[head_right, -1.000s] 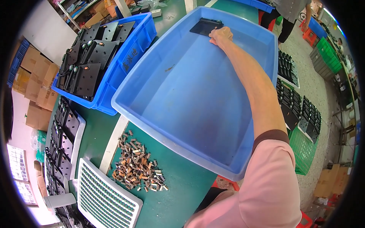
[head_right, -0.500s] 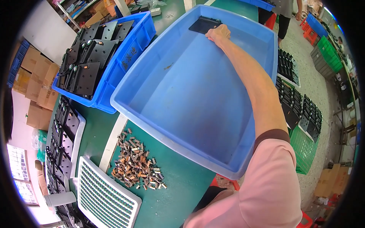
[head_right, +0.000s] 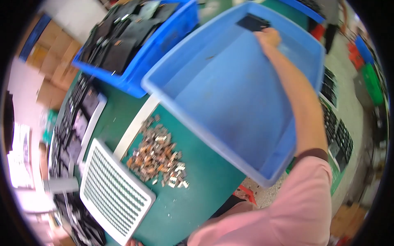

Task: The person assembles small electronic components by hand, inserting internal green circuit parts into black plastic housings.

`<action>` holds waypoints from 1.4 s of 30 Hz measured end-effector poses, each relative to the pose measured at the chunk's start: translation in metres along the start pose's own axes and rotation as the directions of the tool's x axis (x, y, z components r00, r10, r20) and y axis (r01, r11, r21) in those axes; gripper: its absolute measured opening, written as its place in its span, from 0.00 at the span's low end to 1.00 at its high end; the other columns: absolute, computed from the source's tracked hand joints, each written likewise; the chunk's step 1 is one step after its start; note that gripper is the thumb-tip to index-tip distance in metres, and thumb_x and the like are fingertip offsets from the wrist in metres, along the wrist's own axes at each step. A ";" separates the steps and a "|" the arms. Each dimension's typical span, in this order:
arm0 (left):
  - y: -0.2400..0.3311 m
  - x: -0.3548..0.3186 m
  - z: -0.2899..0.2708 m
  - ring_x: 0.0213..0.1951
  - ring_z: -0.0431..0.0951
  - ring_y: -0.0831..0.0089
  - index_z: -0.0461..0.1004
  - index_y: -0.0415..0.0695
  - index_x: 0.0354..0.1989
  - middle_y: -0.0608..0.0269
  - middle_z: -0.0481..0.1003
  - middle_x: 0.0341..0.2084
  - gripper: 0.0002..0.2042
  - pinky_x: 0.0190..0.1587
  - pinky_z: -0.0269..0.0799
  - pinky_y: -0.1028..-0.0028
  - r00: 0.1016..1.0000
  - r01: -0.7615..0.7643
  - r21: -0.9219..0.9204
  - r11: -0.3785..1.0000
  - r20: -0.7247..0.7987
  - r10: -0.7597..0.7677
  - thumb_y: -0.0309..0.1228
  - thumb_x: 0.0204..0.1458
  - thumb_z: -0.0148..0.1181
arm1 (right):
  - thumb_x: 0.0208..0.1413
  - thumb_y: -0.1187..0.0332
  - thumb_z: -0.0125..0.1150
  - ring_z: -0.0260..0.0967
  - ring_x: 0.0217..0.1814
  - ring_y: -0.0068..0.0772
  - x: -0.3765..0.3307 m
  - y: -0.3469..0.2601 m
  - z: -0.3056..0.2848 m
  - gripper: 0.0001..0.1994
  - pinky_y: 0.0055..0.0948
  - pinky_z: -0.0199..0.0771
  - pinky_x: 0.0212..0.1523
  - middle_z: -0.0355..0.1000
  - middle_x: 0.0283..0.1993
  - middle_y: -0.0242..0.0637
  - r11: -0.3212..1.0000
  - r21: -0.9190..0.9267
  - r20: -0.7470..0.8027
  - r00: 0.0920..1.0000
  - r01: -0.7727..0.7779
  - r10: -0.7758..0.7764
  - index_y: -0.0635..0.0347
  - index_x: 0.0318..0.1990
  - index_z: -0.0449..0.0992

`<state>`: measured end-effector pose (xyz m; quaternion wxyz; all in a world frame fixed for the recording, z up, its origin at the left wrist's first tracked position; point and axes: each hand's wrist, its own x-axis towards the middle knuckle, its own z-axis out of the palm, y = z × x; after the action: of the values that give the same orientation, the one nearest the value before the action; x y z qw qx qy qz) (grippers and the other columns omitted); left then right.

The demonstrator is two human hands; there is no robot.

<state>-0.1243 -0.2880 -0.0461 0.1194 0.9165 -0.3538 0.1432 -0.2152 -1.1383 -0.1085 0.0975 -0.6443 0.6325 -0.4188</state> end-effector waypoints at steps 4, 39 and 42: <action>-0.002 0.001 0.005 0.37 0.73 0.49 0.76 0.32 0.35 0.48 0.74 0.33 0.09 0.43 0.69 0.60 0.999 0.042 -0.021 0.999 -0.031 -0.042 0.26 0.49 0.58 | 0.38 0.56 0.70 0.74 0.33 0.28 0.010 0.031 -0.005 0.17 0.28 0.72 0.37 0.79 0.31 0.35 0.997 0.061 0.229 0.971 0.057 -0.070 0.58 0.34 0.83; -0.031 -0.030 0.014 0.39 0.69 0.63 0.71 0.41 0.32 0.60 0.67 0.34 0.09 0.41 0.64 0.67 0.986 0.014 -0.310 0.951 -0.153 -0.064 0.30 0.45 0.61 | 0.45 0.72 0.62 0.73 0.47 0.47 -0.783 -0.466 -0.218 0.23 0.41 0.73 0.50 0.73 0.47 0.48 0.059 0.998 0.067 -0.307 0.035 -0.949 0.65 0.52 0.73; -0.031 -0.028 0.017 0.40 0.69 0.64 0.72 0.39 0.32 0.59 0.67 0.33 0.09 0.42 0.63 0.67 0.985 -0.007 -0.339 0.941 -0.163 -0.052 0.30 0.45 0.61 | 0.41 0.79 0.61 0.69 0.54 0.46 -0.804 -0.485 -0.192 0.24 0.38 0.74 0.52 0.72 0.50 0.41 -0.344 0.883 -0.253 -0.295 0.319 -0.921 0.60 0.52 0.74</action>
<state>-0.1201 -0.2536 -0.0756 0.3064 0.8708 -0.3511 0.1564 0.1344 -0.2524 -0.0045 0.2398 -0.8479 -0.3902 -0.2672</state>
